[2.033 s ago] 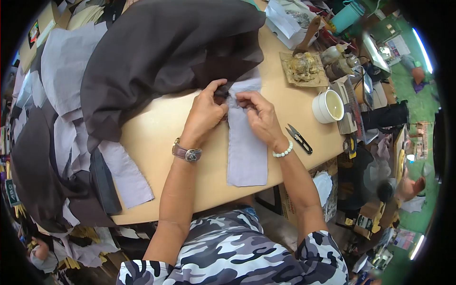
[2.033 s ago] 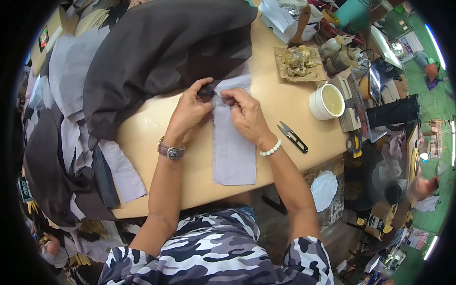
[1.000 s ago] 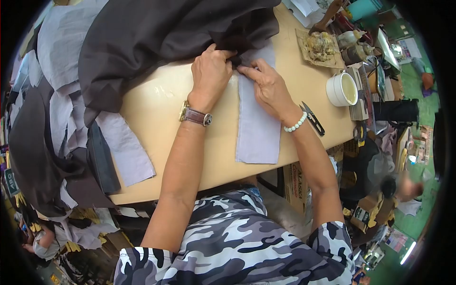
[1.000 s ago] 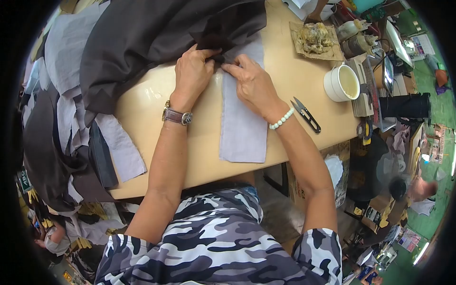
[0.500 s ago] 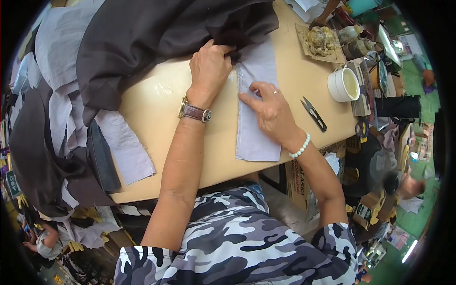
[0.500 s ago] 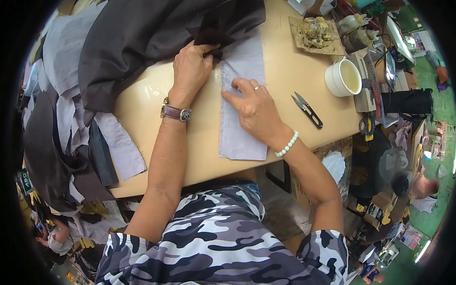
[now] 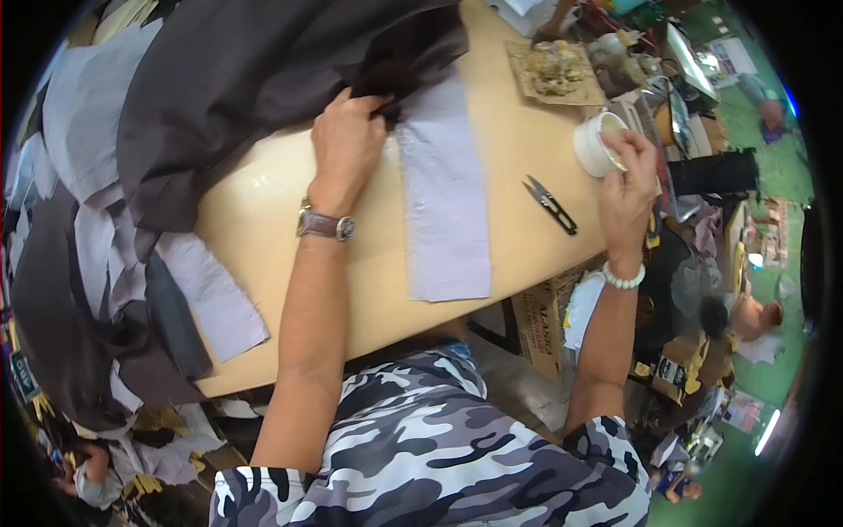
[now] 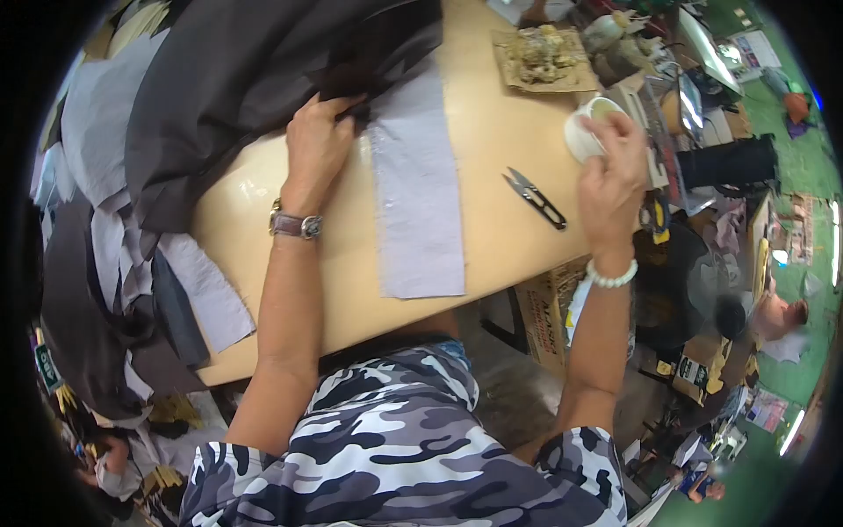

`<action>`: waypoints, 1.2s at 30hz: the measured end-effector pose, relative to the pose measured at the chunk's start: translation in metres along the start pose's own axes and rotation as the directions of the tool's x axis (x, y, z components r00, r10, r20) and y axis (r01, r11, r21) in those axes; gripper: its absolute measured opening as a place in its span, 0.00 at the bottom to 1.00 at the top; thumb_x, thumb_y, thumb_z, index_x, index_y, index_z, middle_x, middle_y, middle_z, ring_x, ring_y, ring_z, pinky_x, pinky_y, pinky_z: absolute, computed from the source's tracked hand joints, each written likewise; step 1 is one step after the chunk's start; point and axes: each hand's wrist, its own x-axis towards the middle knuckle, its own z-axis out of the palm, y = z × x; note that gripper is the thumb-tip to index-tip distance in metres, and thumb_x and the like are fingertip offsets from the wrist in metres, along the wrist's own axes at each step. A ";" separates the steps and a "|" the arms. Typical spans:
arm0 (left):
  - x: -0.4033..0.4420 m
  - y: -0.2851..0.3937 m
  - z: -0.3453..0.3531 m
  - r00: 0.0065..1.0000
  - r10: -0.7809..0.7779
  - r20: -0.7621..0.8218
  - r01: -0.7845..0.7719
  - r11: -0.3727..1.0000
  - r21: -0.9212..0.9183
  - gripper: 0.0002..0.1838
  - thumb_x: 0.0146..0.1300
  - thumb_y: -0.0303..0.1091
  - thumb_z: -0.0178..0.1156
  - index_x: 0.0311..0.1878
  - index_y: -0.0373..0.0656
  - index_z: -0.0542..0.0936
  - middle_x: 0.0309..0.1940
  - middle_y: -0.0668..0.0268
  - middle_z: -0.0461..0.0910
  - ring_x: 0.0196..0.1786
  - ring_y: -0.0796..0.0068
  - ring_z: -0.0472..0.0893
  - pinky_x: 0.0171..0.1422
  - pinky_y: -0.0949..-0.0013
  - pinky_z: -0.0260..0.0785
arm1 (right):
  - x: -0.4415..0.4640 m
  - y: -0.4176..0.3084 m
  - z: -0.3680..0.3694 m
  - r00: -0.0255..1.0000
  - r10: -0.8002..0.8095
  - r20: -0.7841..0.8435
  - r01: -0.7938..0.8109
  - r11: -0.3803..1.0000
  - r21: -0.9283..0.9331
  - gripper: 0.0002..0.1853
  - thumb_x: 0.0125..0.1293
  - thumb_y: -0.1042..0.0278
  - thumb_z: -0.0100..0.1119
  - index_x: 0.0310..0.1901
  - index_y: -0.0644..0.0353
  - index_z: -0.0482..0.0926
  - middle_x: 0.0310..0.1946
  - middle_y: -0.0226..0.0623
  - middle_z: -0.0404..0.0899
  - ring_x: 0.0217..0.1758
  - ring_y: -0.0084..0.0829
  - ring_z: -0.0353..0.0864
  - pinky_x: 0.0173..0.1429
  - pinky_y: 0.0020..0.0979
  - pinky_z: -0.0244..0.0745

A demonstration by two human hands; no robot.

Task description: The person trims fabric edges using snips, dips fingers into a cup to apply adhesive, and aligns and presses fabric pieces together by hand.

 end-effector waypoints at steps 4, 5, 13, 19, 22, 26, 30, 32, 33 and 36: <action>0.001 0.003 -0.002 1.000 -0.005 0.015 0.005 1.000 -0.017 0.15 0.51 0.26 0.55 0.41 0.46 0.85 0.41 0.57 0.81 0.41 0.52 0.80 0.49 0.58 0.72 | 0.010 0.072 -0.020 0.998 -0.029 0.060 0.055 0.871 -0.489 0.23 0.50 0.81 0.48 0.48 0.53 0.82 0.58 0.50 0.69 0.61 0.50 0.68 0.64 0.45 0.63; 0.000 0.003 -0.002 1.000 -0.008 0.019 0.009 1.000 -0.019 0.15 0.51 0.26 0.55 0.42 0.46 0.85 0.41 0.57 0.81 0.41 0.52 0.80 0.49 0.58 0.72 | 0.010 0.079 -0.020 0.995 -0.033 0.097 0.080 0.844 -0.531 0.23 0.50 0.80 0.48 0.48 0.52 0.82 0.60 0.50 0.68 0.62 0.50 0.66 0.64 0.46 0.62; 0.000 0.004 -0.003 1.000 -0.014 0.013 0.014 0.999 -0.033 0.15 0.52 0.26 0.55 0.41 0.46 0.85 0.41 0.56 0.81 0.40 0.52 0.80 0.49 0.58 0.72 | 0.007 0.086 -0.011 0.987 -0.004 0.159 0.101 0.789 -0.606 0.23 0.50 0.79 0.50 0.48 0.50 0.82 0.62 0.48 0.67 0.64 0.50 0.64 0.67 0.47 0.57; 0.000 -0.002 0.003 1.000 0.011 -0.012 -0.011 1.000 -0.012 0.15 0.52 0.26 0.55 0.41 0.46 0.85 0.41 0.56 0.81 0.40 0.52 0.80 0.50 0.58 0.72 | -0.004 0.071 -0.020 0.998 -0.056 -0.020 0.036 0.836 -0.548 0.20 0.50 0.80 0.49 0.44 0.53 0.84 0.61 0.43 0.69 0.65 0.46 0.64 0.67 0.48 0.57; 0.000 -0.002 0.001 1.000 0.023 -0.021 -0.023 1.000 -0.010 0.15 0.51 0.26 0.55 0.40 0.46 0.85 0.40 0.57 0.81 0.40 0.52 0.80 0.50 0.59 0.72 | -0.014 0.062 -0.017 0.997 -0.046 0.054 0.069 0.812 -0.580 0.19 0.50 0.80 0.49 0.40 0.54 0.85 0.59 0.44 0.70 0.64 0.46 0.65 0.66 0.46 0.58; -0.001 0.001 0.001 1.000 -0.002 -0.012 0.001 0.999 -0.037 0.14 0.51 0.26 0.54 0.40 0.46 0.85 0.40 0.57 0.81 0.40 0.53 0.80 0.49 0.59 0.72 | -0.010 0.036 -0.014 0.987 -0.074 0.142 0.130 0.886 -0.445 0.18 0.49 0.82 0.47 0.36 0.57 0.85 0.54 0.48 0.73 0.60 0.47 0.70 0.63 0.41 0.63; 0.000 0.001 0.000 1.000 0.005 -0.009 -0.005 0.999 -0.031 0.14 0.51 0.26 0.57 0.40 0.47 0.85 0.40 0.59 0.81 0.41 0.54 0.80 0.48 0.59 0.73 | -0.012 -0.027 0.016 0.944 -0.157 0.291 0.092 0.970 0.226 0.18 0.47 0.86 0.44 0.36 0.63 0.82 0.46 0.49 0.76 0.50 0.48 0.75 0.58 0.38 0.69; 0.000 0.001 -0.001 1.000 0.007 -0.006 -0.007 1.000 -0.027 0.14 0.50 0.26 0.57 0.40 0.47 0.85 0.40 0.59 0.81 0.41 0.54 0.80 0.48 0.59 0.73 | -0.017 -0.061 0.036 0.875 -0.227 0.428 -0.030 0.857 0.515 0.18 0.49 0.86 0.43 0.38 0.64 0.82 0.45 0.48 0.76 0.48 0.46 0.76 0.55 0.36 0.70; 0.000 0.002 -0.001 1.000 0.004 -0.004 -0.004 1.000 -0.024 0.14 0.50 0.26 0.58 0.40 0.47 0.85 0.40 0.59 0.81 0.40 0.54 0.81 0.47 0.59 0.73 | -0.018 -0.070 0.049 0.827 -0.293 0.479 -0.077 0.786 0.614 0.18 0.51 0.86 0.43 0.39 0.65 0.81 0.44 0.47 0.76 0.47 0.45 0.76 0.54 0.35 0.70; 0.000 0.000 0.000 1.000 0.008 -0.007 -0.008 0.999 -0.035 0.14 0.50 0.27 0.58 0.40 0.47 0.86 0.40 0.59 0.81 0.40 0.54 0.81 0.47 0.58 0.73 | -0.019 -0.082 0.087 0.830 -0.288 0.477 -0.102 0.763 0.638 0.17 0.53 0.85 0.44 0.39 0.64 0.82 0.42 0.45 0.76 0.47 0.43 0.76 0.54 0.36 0.70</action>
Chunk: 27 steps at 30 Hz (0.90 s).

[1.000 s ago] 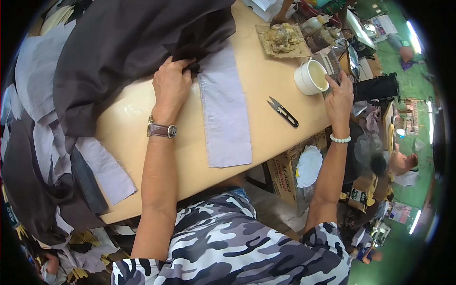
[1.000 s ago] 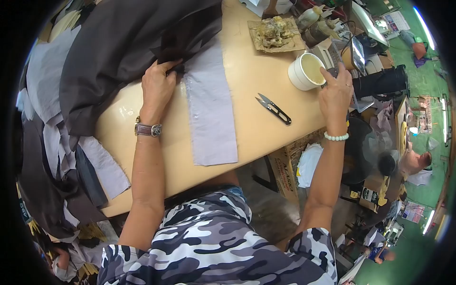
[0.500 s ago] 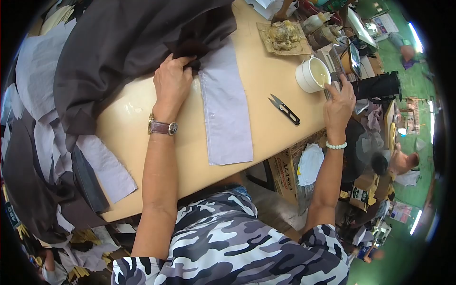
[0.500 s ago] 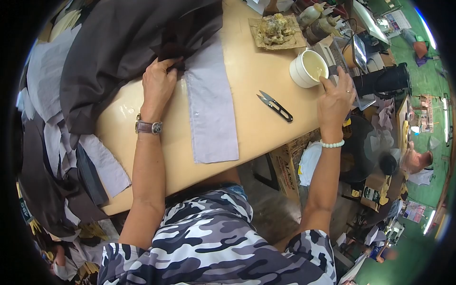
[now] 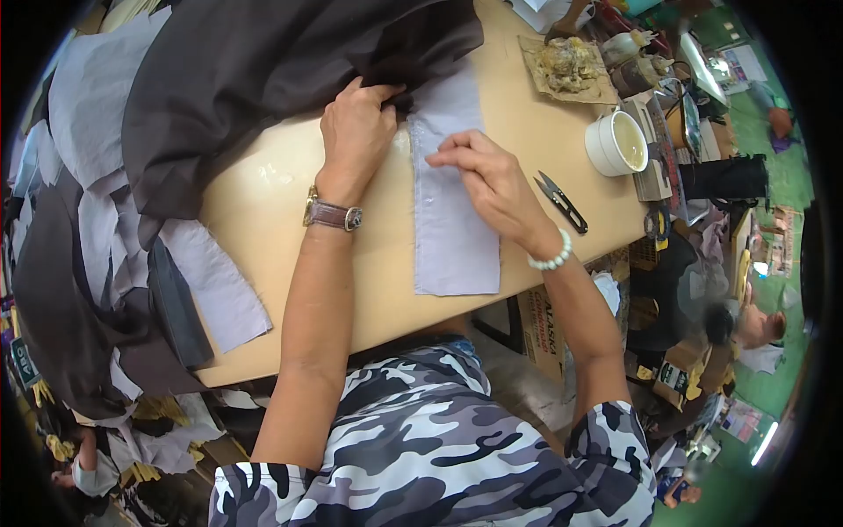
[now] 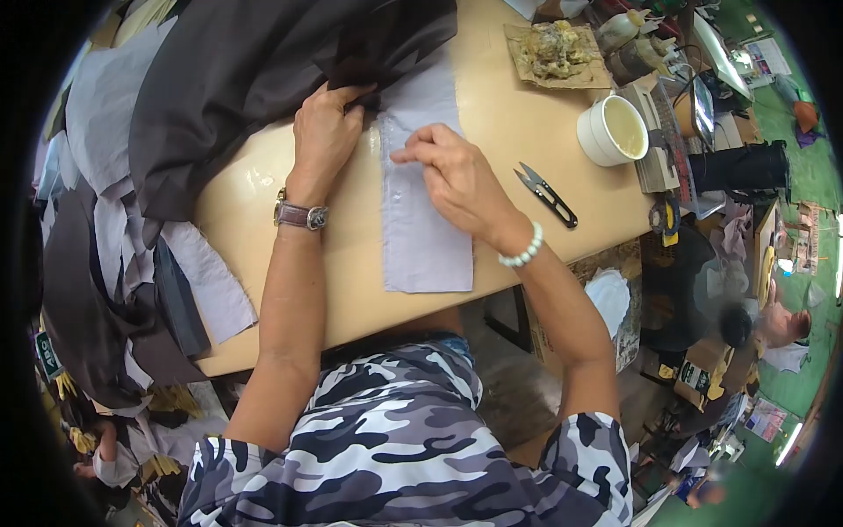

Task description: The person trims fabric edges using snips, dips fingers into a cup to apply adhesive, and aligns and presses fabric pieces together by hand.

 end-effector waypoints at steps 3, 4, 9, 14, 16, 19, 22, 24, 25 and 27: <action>0.000 -0.001 0.001 1.000 -0.002 -0.003 0.002 1.000 -0.009 0.14 0.49 0.27 0.58 0.40 0.47 0.86 0.40 0.57 0.81 0.39 0.53 0.81 0.46 0.58 0.73 | 0.014 0.013 0.013 0.997 -0.032 -0.070 0.027 0.997 -0.074 0.17 0.54 0.85 0.45 0.39 0.63 0.83 0.40 0.44 0.76 0.46 0.43 0.75 0.53 0.37 0.70; 0.000 -0.001 0.001 1.000 -0.004 -0.004 0.004 1.000 -0.009 0.14 0.49 0.27 0.58 0.39 0.47 0.86 0.40 0.57 0.81 0.38 0.53 0.81 0.46 0.58 0.73 | 0.016 0.015 0.015 0.996 -0.043 -0.079 0.034 0.994 -0.107 0.17 0.54 0.84 0.45 0.39 0.63 0.83 0.40 0.44 0.76 0.45 0.43 0.75 0.52 0.37 0.70; 0.001 -0.004 0.004 1.000 0.012 -0.026 -0.012 1.000 0.000 0.14 0.49 0.27 0.57 0.39 0.46 0.86 0.38 0.55 0.81 0.37 0.51 0.81 0.45 0.57 0.73 | 0.017 0.019 0.022 0.984 -0.134 -0.116 0.106 0.969 -0.222 0.16 0.53 0.84 0.47 0.37 0.62 0.84 0.39 0.43 0.75 0.42 0.42 0.74 0.50 0.37 0.70; 0.000 0.000 0.001 0.999 -0.039 0.017 0.039 0.999 -0.003 0.14 0.51 0.27 0.56 0.41 0.46 0.85 0.40 0.57 0.81 0.40 0.53 0.80 0.48 0.59 0.72 | -0.010 0.005 0.025 0.986 -0.154 -0.055 0.134 0.954 -0.269 0.16 0.50 0.84 0.50 0.38 0.61 0.84 0.38 0.42 0.74 0.41 0.41 0.74 0.47 0.39 0.70; 0.000 -0.003 0.004 0.999 0.013 -0.038 -0.013 1.000 -0.012 0.14 0.49 0.27 0.57 0.39 0.46 0.86 0.37 0.54 0.81 0.36 0.51 0.81 0.44 0.57 0.73 | -0.023 -0.001 0.026 0.984 -0.174 -0.026 0.158 0.941 -0.298 0.17 0.48 0.83 0.51 0.38 0.60 0.84 0.38 0.41 0.74 0.41 0.41 0.74 0.46 0.39 0.69; 0.000 -0.003 0.005 0.999 0.018 -0.044 -0.017 1.000 0.010 0.14 0.49 0.26 0.57 0.39 0.46 0.86 0.37 0.55 0.81 0.36 0.50 0.81 0.44 0.57 0.73 | -0.043 -0.009 0.029 0.973 -0.232 0.010 0.221 0.914 -0.340 0.18 0.46 0.83 0.52 0.40 0.59 0.83 0.38 0.41 0.74 0.42 0.41 0.74 0.45 0.38 0.69; -0.001 -0.004 0.005 0.999 0.015 -0.047 -0.014 1.000 0.003 0.13 0.49 0.27 0.58 0.38 0.46 0.86 0.36 0.55 0.81 0.36 0.51 0.81 0.44 0.57 0.73 | -0.062 -0.019 0.031 0.970 -0.233 0.063 0.241 0.914 -0.327 0.19 0.46 0.82 0.52 0.41 0.59 0.83 0.39 0.42 0.74 0.42 0.42 0.74 0.44 0.38 0.69; -0.001 -0.004 0.005 0.998 0.021 -0.056 -0.021 1.000 0.010 0.12 0.50 0.27 0.58 0.38 0.46 0.86 0.36 0.56 0.81 0.36 0.51 0.81 0.45 0.57 0.73 | -0.070 -0.024 0.029 0.973 -0.201 0.112 0.226 0.923 -0.312 0.18 0.47 0.82 0.52 0.41 0.59 0.83 0.39 0.42 0.74 0.43 0.41 0.74 0.44 0.38 0.69; -0.001 -0.003 0.005 0.998 0.027 -0.060 -0.026 1.000 0.012 0.12 0.50 0.27 0.58 0.37 0.46 0.86 0.36 0.56 0.81 0.36 0.51 0.81 0.45 0.57 0.73 | -0.068 -0.023 0.028 0.974 -0.207 0.091 0.225 0.932 -0.285 0.18 0.47 0.82 0.52 0.41 0.59 0.83 0.38 0.42 0.74 0.43 0.41 0.74 0.45 0.38 0.69; 0.001 0.000 0.002 1.000 -0.027 0.006 0.026 0.999 0.035 0.13 0.52 0.27 0.57 0.41 0.48 0.86 0.40 0.58 0.82 0.41 0.53 0.80 0.48 0.59 0.73 | -0.056 -0.016 0.026 0.976 -0.213 0.047 0.218 0.948 -0.231 0.17 0.48 0.82 0.52 0.41 0.60 0.82 0.38 0.41 0.74 0.42 0.42 0.73 0.45 0.38 0.69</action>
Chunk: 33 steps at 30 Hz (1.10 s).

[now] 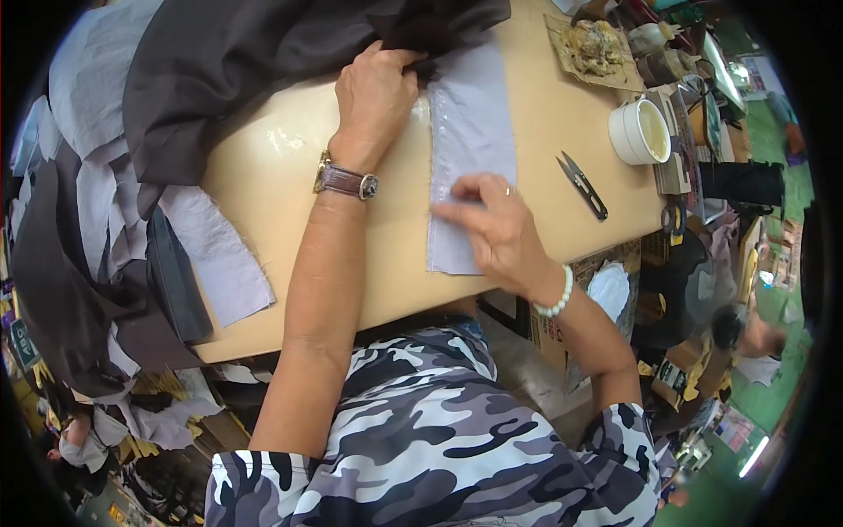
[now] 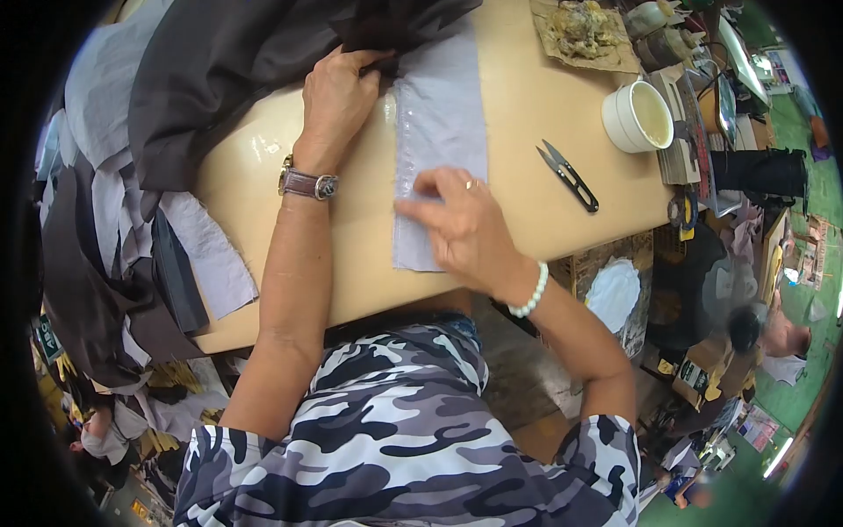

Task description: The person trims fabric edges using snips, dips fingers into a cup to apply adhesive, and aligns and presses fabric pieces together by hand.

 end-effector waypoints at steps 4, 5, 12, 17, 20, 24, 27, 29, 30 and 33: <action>-0.001 0.000 -0.002 1.000 0.007 0.013 -0.007 1.000 0.001 0.15 0.52 0.27 0.56 0.42 0.49 0.85 0.42 0.58 0.82 0.43 0.54 0.80 0.51 0.60 0.72 | 0.031 0.022 0.007 0.986 0.087 -0.146 -0.092 0.995 -0.033 0.16 0.50 0.82 0.51 0.40 0.61 0.82 0.37 0.41 0.73 0.41 0.42 0.73 0.45 0.38 0.70; -0.001 -0.001 -0.002 1.000 0.003 0.014 -0.003 1.000 0.003 0.15 0.52 0.27 0.56 0.42 0.49 0.85 0.42 0.58 0.82 0.43 0.54 0.80 0.51 0.60 0.72 | 0.036 0.025 0.011 0.982 0.085 -0.171 -0.096 0.993 -0.062 0.15 0.50 0.83 0.51 0.40 0.61 0.82 0.36 0.41 0.73 0.40 0.42 0.73 0.46 0.38 0.70; -0.001 -0.001 -0.002 1.000 0.030 0.005 -0.030 1.000 0.009 0.15 0.52 0.28 0.56 0.42 0.48 0.85 0.41 0.56 0.82 0.43 0.53 0.80 0.51 0.59 0.72 | 0.009 -0.002 0.012 0.999 0.019 -0.034 -0.028 0.959 -0.281 0.17 0.50 0.78 0.51 0.43 0.62 0.80 0.38 0.39 0.73 0.40 0.39 0.72 0.42 0.37 0.70; -0.001 -0.003 0.000 0.998 0.063 -0.023 -0.062 0.998 0.032 0.14 0.52 0.28 0.56 0.41 0.48 0.85 0.40 0.56 0.82 0.42 0.53 0.80 0.49 0.58 0.72 | -0.020 -0.038 0.011 0.999 0.029 0.040 -0.014 0.948 -0.317 0.18 0.49 0.77 0.52 0.45 0.66 0.79 0.38 0.40 0.74 0.40 0.39 0.74 0.41 0.36 0.71; -0.001 -0.007 0.005 0.992 0.105 -0.071 -0.103 0.994 0.032 0.13 0.51 0.28 0.56 0.39 0.47 0.86 0.38 0.58 0.82 0.39 0.52 0.81 0.47 0.58 0.74 | -0.035 -0.052 0.015 0.998 -0.001 0.066 0.027 0.919 -0.394 0.18 0.50 0.75 0.53 0.45 0.67 0.78 0.41 0.41 0.74 0.42 0.39 0.74 0.42 0.36 0.72; -0.001 -0.002 0.001 0.999 0.047 -0.008 -0.047 0.999 0.017 0.14 0.52 0.29 0.56 0.42 0.49 0.85 0.41 0.57 0.82 0.43 0.53 0.80 0.50 0.59 0.72 | -0.050 -0.066 0.019 0.996 0.003 0.094 0.038 0.903 -0.427 0.19 0.49 0.77 0.53 0.45 0.67 0.78 0.44 0.44 0.74 0.43 0.40 0.75 0.44 0.35 0.74; -0.001 -0.003 0.002 0.998 0.051 -0.026 -0.050 0.999 0.015 0.14 0.52 0.29 0.57 0.41 0.49 0.86 0.40 0.58 0.82 0.42 0.53 0.80 0.50 0.58 0.72 | -0.046 -0.063 0.011 0.997 0.060 0.053 -0.047 0.975 -0.217 0.20 0.48 0.79 0.52 0.46 0.66 0.77 0.44 0.44 0.73 0.41 0.42 0.75 0.42 0.35 0.74; 0.000 -0.005 0.003 0.998 0.056 -0.042 -0.055 0.998 0.021 0.13 0.52 0.29 0.56 0.40 0.49 0.86 0.40 0.59 0.82 0.41 0.53 0.80 0.49 0.57 0.73 | -0.034 -0.058 0.007 0.991 0.136 0.012 -0.131 0.968 -0.216 0.21 0.47 0.81 0.52 0.48 0.65 0.77 0.43 0.43 0.73 0.39 0.42 0.75 0.42 0.35 0.74; 0.000 -0.004 0.003 0.998 0.052 -0.036 -0.051 0.998 0.025 0.13 0.52 0.29 0.56 0.40 0.49 0.86 0.40 0.59 0.82 0.42 0.53 0.80 0.50 0.57 0.72 | -0.029 -0.056 0.007 0.984 0.177 -0.009 -0.175 0.961 -0.212 0.22 0.47 0.82 0.51 0.48 0.65 0.76 0.43 0.43 0.73 0.38 0.42 0.75 0.41 0.35 0.74; -0.001 -0.002 0.002 0.999 0.040 -0.019 -0.040 0.999 0.027 0.13 0.53 0.29 0.56 0.40 0.49 0.86 0.40 0.58 0.81 0.42 0.53 0.80 0.50 0.57 0.72 | -0.022 -0.049 0.021 0.987 0.162 0.011 -0.138 0.872 -0.469 0.20 0.51 0.77 0.51 0.48 0.68 0.75 0.45 0.42 0.71 0.37 0.38 0.73 0.38 0.34 0.73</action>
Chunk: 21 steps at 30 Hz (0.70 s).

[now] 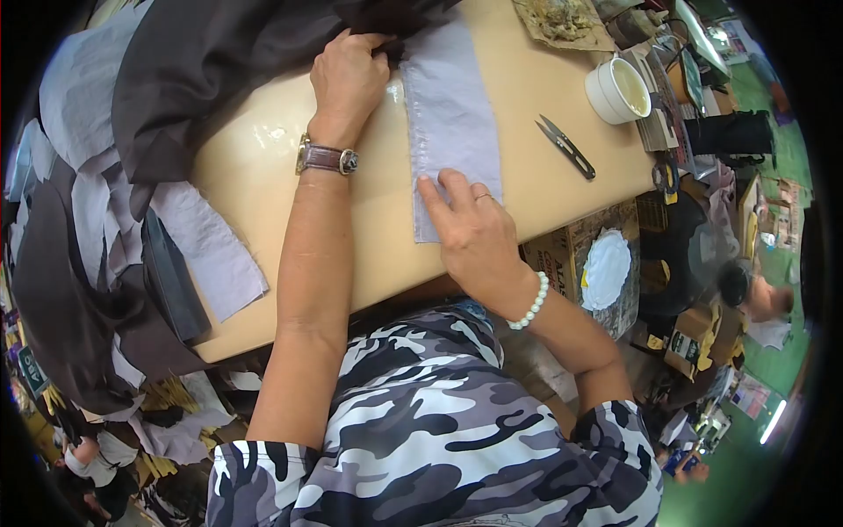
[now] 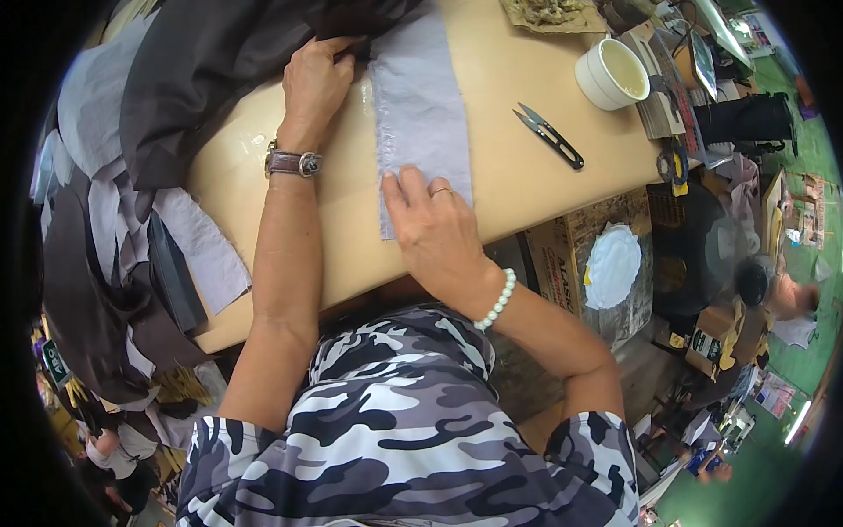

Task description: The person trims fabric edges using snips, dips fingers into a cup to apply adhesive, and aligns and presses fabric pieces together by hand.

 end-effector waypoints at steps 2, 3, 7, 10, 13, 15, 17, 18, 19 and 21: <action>0.000 -0.002 0.001 1.000 0.015 -0.014 -0.015 1.000 0.006 0.14 0.53 0.29 0.56 0.40 0.49 0.86 0.40 0.58 0.81 0.42 0.52 0.80 0.51 0.57 0.72 | -0.004 -0.004 0.004 0.999 -0.045 0.009 0.046 0.990 -0.132 0.18 0.51 0.74 0.52 0.46 0.71 0.75 0.48 0.43 0.71 0.37 0.37 0.72 0.37 0.33 0.72; 0.000 -0.006 0.004 0.999 0.036 -0.033 -0.036 0.999 0.013 0.14 0.53 0.29 0.56 0.40 0.49 0.86 0.40 0.57 0.81 0.42 0.52 0.80 0.51 0.57 0.72 | -0.012 -0.010 0.002 0.997 -0.076 0.021 0.079 0.982 -0.171 0.18 0.51 0.74 0.52 0.45 0.71 0.76 0.49 0.43 0.71 0.37 0.37 0.72 0.38 0.33 0.73; 0.001 -0.007 0.005 0.997 0.065 -0.049 -0.064 0.998 0.020 0.14 0.52 0.29 0.56 0.40 0.48 0.86 0.40 0.57 0.81 0.42 0.51 0.80 0.50 0.57 0.72 | -0.031 -0.021 -0.012 0.987 -0.123 0.100 0.136 0.981 -0.139 0.21 0.50 0.78 0.51 0.50 0.66 0.75 0.52 0.45 0.70 0.44 0.42 0.74 0.44 0.34 0.74; 0.000 -0.001 -0.001 1.000 0.013 0.000 -0.013 1.000 -0.012 0.14 0.52 0.30 0.56 0.41 0.48 0.86 0.41 0.56 0.81 0.42 0.51 0.80 0.51 0.57 0.72 | -0.024 -0.007 -0.015 0.995 -0.029 0.092 0.010 0.981 0.195 0.21 0.50 0.78 0.50 0.50 0.65 0.76 0.51 0.45 0.71 0.47 0.43 0.74 0.46 0.36 0.74; 0.001 -0.001 0.000 1.000 0.022 -0.009 -0.022 1.000 -0.003 0.14 0.52 0.30 0.55 0.41 0.47 0.86 0.41 0.56 0.81 0.42 0.51 0.80 0.51 0.57 0.72 | -0.004 -0.001 -0.009 0.997 0.072 0.022 -0.075 0.970 0.232 0.22 0.50 0.78 0.50 0.50 0.64 0.76 0.50 0.45 0.71 0.46 0.42 0.74 0.45 0.38 0.73; 0.001 0.001 0.000 1.000 -0.006 0.004 0.007 1.000 -0.031 0.15 0.51 0.32 0.55 0.40 0.47 0.86 0.42 0.56 0.81 0.42 0.51 0.80 0.51 0.58 0.72 | -0.001 -0.004 0.000 0.997 0.081 0.004 -0.081 0.988 0.133 0.22 0.49 0.79 0.50 0.50 0.64 0.76 0.49 0.45 0.71 0.44 0.42 0.74 0.44 0.38 0.72; 0.001 0.004 -0.004 0.999 -0.028 0.017 0.028 0.999 -0.038 0.15 0.50 0.34 0.55 0.40 0.46 0.86 0.42 0.56 0.81 0.42 0.51 0.80 0.51 0.58 0.72 | -0.003 -0.005 0.005 0.998 0.064 -0.027 -0.062 0.995 0.076 0.22 0.51 0.77 0.50 0.50 0.65 0.76 0.49 0.44 0.71 0.42 0.41 0.73 0.42 0.37 0.71; 0.002 0.004 -0.004 0.999 -0.036 0.026 0.036 0.999 -0.035 0.15 0.50 0.35 0.55 0.40 0.46 0.86 0.42 0.56 0.81 0.42 0.51 0.80 0.51 0.58 0.72 | -0.010 -0.010 0.004 0.998 0.045 -0.046 -0.042 0.997 0.066 0.21 0.52 0.75 0.50 0.51 0.66 0.75 0.49 0.43 0.71 0.41 0.40 0.72 0.41 0.36 0.70; 0.002 0.006 -0.006 0.998 -0.044 0.033 0.045 0.998 -0.033 0.16 0.49 0.36 0.56 0.40 0.45 0.86 0.42 0.56 0.81 0.42 0.50 0.80 0.51 0.58 0.73 | -0.018 -0.015 0.003 0.998 0.025 -0.065 -0.022 0.998 0.055 0.21 0.54 0.73 0.49 0.51 0.66 0.75 0.50 0.42 0.71 0.40 0.40 0.72 0.39 0.35 0.69; 0.003 0.008 -0.010 0.994 -0.082 0.075 0.087 0.994 -0.071 0.17 0.49 0.38 0.56 0.41 0.45 0.85 0.42 0.54 0.81 0.42 0.51 0.80 0.51 0.59 0.72 | -0.034 -0.020 0.001 0.996 0.050 -0.072 -0.036 0.983 0.181 0.20 0.51 0.77 0.51 0.48 0.66 0.78 0.51 0.43 0.71 0.44 0.40 0.73 0.42 0.36 0.70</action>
